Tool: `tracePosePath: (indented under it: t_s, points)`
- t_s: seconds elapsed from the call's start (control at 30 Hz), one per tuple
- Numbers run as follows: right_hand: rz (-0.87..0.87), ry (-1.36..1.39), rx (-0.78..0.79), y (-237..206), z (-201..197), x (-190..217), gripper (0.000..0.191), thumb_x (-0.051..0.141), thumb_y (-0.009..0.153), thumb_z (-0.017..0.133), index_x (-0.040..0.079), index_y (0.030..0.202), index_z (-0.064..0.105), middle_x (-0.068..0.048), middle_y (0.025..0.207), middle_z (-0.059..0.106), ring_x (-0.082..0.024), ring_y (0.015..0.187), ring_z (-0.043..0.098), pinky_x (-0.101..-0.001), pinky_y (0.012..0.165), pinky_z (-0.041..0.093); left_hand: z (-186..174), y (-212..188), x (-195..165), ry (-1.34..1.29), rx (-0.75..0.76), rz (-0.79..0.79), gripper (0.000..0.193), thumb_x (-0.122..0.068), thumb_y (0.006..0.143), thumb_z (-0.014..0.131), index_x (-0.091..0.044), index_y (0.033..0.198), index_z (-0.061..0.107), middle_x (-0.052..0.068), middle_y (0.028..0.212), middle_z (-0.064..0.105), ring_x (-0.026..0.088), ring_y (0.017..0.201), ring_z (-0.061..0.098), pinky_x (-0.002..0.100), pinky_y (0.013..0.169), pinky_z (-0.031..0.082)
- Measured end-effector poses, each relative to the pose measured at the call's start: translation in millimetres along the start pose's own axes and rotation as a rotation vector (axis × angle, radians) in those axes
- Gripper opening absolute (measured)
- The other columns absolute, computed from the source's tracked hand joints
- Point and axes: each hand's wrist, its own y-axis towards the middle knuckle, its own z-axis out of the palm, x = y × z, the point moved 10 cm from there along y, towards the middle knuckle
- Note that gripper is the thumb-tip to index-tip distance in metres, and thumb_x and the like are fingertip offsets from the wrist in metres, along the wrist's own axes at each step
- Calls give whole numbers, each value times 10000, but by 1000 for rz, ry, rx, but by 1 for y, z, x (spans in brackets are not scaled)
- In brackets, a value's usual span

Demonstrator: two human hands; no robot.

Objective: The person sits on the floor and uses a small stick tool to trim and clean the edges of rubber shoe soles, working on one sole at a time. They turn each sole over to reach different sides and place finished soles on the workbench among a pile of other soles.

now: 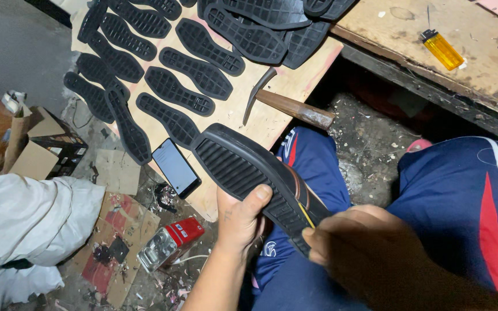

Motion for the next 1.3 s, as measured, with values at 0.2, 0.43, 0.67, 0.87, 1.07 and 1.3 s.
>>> tracePosePath:
  t_s: [0.2, 0.43, 0.67, 0.87, 1.07, 1.3]
  points:
    - [271, 320, -267, -14, -38, -36, 120, 222, 969, 608, 156, 1057, 657, -67, 1122, 663, -174, 936, 706, -326, 858, 561, 9, 5, -4, -20, 101, -79, 508, -170, 844, 851, 89, 1211, 614, 176, 1086, 700, 254, 967, 696, 393, 888, 583]
    - [315, 482, -531, -38, -86, -70, 677, 150, 816, 771, 27, 1438, 532, -113, 1406, 643, -100, 783, 599, -210, 662, 513, 58, 21, -12, 726, 395, 71, 831, -253, 702, 889, -7, 1384, 481, 132, 1223, 665, 259, 1128, 662, 390, 980, 521]
    - [392, 357, -553, -77, -92, -80, 602, 200, 730, 861, 15, 1262, 648, -82, 1147, 680, -75, 584, 493, -210, 541, 439, 137, 5, 24, 1046, 872, 248, 738, -316, 682, 912, -69, 1285, 566, 149, 1210, 653, 369, 1143, 653, 408, 939, 529]
    - [509, 293, -582, -129, -74, -102, 476, 221, 755, 857, 40, 1170, 712, -25, 946, 664, -74, 625, 526, -225, 594, 459, 166, -13, 66, 1016, 1041, 171, 708, -263, 629, 910, -75, 1232, 589, 132, 1190, 669, 363, 1139, 654, 407, 934, 518]
    - [891, 544, -606, -199, -7, -189, 350, 195, 828, 800, 66, 1148, 739, -20, 823, 601, -76, 648, 466, -241, 585, 421, 185, -9, 122, 967, 1079, 51, 758, -239, 629, 908, -66, 1294, 587, 149, 1220, 655, 355, 1147, 651, 402, 942, 519]
    - [774, 1071, -710, -230, 54, -245, 285, 90, 903, 714, 11, 1164, 630, 29, 859, 638, -29, 734, 549, -202, 647, 465, 205, -15, 149, 1156, 1003, 161, 762, -258, 696, 884, -50, 1356, 564, 169, 1253, 647, 375, 1199, 599, 447, 999, 459]
